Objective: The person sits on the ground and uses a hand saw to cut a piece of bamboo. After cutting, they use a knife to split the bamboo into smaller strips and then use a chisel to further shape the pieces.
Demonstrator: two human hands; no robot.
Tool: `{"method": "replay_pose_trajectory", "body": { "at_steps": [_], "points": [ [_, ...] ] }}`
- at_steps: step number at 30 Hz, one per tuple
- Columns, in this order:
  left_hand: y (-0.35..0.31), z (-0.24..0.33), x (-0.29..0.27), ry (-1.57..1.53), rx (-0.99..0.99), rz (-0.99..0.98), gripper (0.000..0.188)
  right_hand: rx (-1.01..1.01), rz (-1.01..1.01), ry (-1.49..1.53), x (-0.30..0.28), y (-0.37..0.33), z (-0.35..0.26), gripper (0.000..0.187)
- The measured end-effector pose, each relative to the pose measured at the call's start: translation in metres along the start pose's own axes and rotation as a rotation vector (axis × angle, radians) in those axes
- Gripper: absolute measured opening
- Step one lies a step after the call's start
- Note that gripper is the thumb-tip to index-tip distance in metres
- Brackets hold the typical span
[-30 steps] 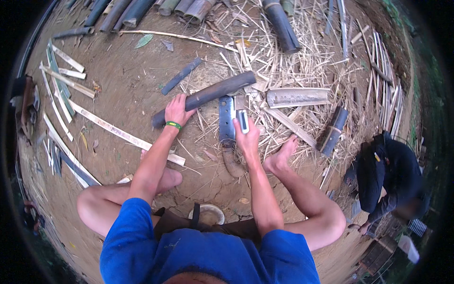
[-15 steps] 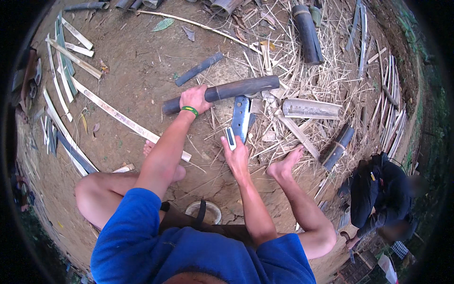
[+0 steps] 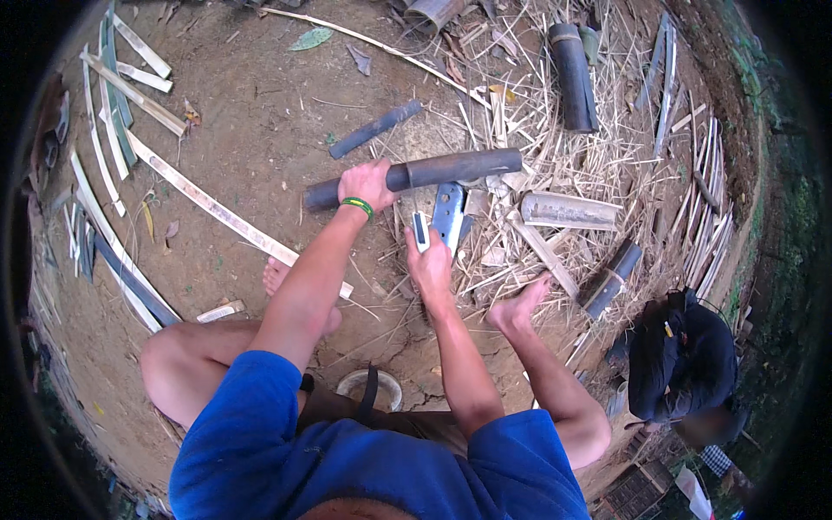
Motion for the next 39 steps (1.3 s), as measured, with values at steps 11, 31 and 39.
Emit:
{"method": "replay_pose_trajectory", "body": {
  "at_steps": [11,31,39],
  "points": [
    [-0.007,-0.001,0.005,0.002,0.021,0.006,0.039,0.070,0.001,-0.069,0.004,0.009,0.001,0.040],
    [0.000,0.004,-0.010,-0.099,-0.108,0.027,0.059,0.044,-0.023,0.008,-0.013,-0.017,0.006,0.041],
    [-0.005,0.011,-0.015,-0.096,-0.118,0.061,0.058,0.090,-0.053,-0.035,-0.003,0.000,0.002,0.041]
  ]
}}
Point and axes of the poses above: each hand's wrist, its own y-axis towards the middle knuckle, its own x-axis out of the palm, z = x × y, the point moved 3 cm from there along y, towards the middle knuckle, and after that the axes turned 1 degree about -x, right-handed, at the moved point
